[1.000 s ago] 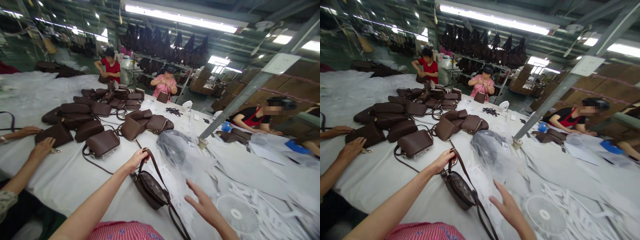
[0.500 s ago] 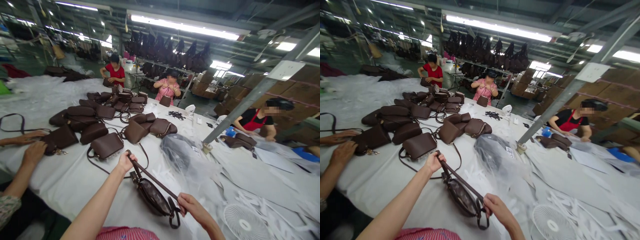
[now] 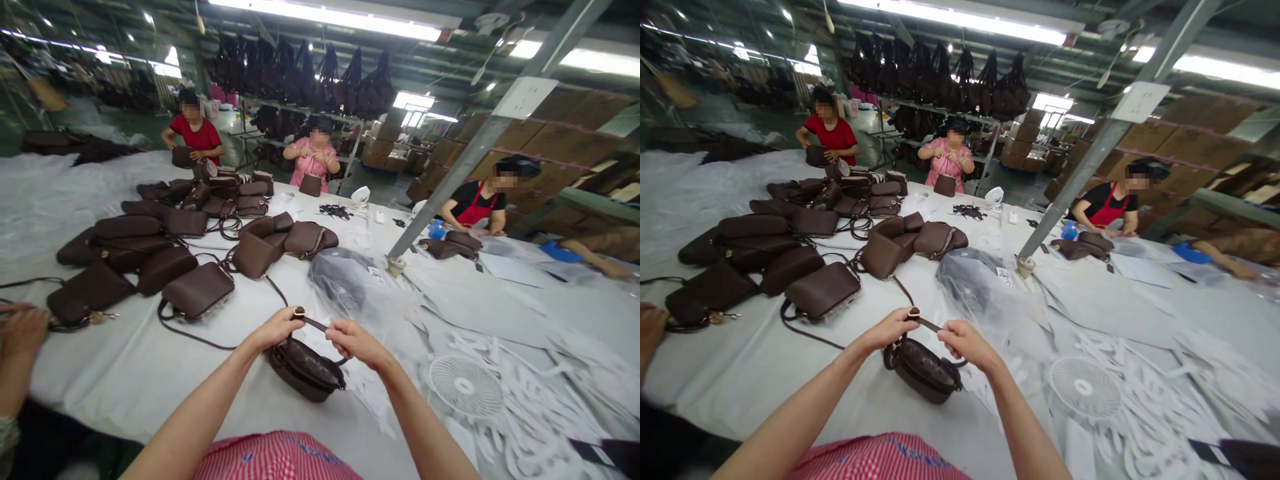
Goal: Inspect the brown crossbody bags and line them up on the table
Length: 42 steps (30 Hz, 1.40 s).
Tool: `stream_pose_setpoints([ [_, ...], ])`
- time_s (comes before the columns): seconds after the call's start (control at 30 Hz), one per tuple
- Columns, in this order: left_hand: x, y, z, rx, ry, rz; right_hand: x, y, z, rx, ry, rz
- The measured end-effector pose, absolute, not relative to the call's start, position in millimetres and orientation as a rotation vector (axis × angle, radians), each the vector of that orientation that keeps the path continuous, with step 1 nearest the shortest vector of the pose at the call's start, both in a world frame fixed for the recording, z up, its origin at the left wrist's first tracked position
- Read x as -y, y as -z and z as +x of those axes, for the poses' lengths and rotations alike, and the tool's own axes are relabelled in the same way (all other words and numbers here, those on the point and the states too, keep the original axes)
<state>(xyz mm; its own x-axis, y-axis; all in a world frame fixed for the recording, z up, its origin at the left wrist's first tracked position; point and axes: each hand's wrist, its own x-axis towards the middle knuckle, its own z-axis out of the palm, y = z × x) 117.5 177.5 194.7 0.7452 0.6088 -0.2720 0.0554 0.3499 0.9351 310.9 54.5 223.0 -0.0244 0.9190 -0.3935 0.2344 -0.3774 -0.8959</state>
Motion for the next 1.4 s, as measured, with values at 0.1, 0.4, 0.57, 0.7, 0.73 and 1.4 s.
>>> stream_pose_setpoints([
  [0.1,-203.1,-182.7,89.2,-0.811,-0.550,1.078,-20.2,-219.2,344.6,1.158,-1.478,-1.617],
  [0.4,-190.8,-180.3,115.3,-0.675,-0.558,0.736,-34.6,-222.6,314.7,1.289,-1.436,-1.828],
  [0.57,-171.3,-179.6,143.5,-0.548,-0.478,0.839,-72.6,-234.6,282.4,1.389,-1.486,-1.836],
  [0.7,-179.7,-173.2,136.7,-0.537,-0.554,0.757,-74.4,-243.9,287.5,1.406,-1.623,-1.775],
  [0.73,-184.5,-171.5,132.2,-0.510,-0.580,0.683,-70.8,-243.9,290.2,1.402,-1.686,-1.754],
  [1.4,-164.3,-192.3,143.0,-0.483,-0.248,0.916,-66.6,-228.4,302.2,1.089,-1.690,-1.581],
])
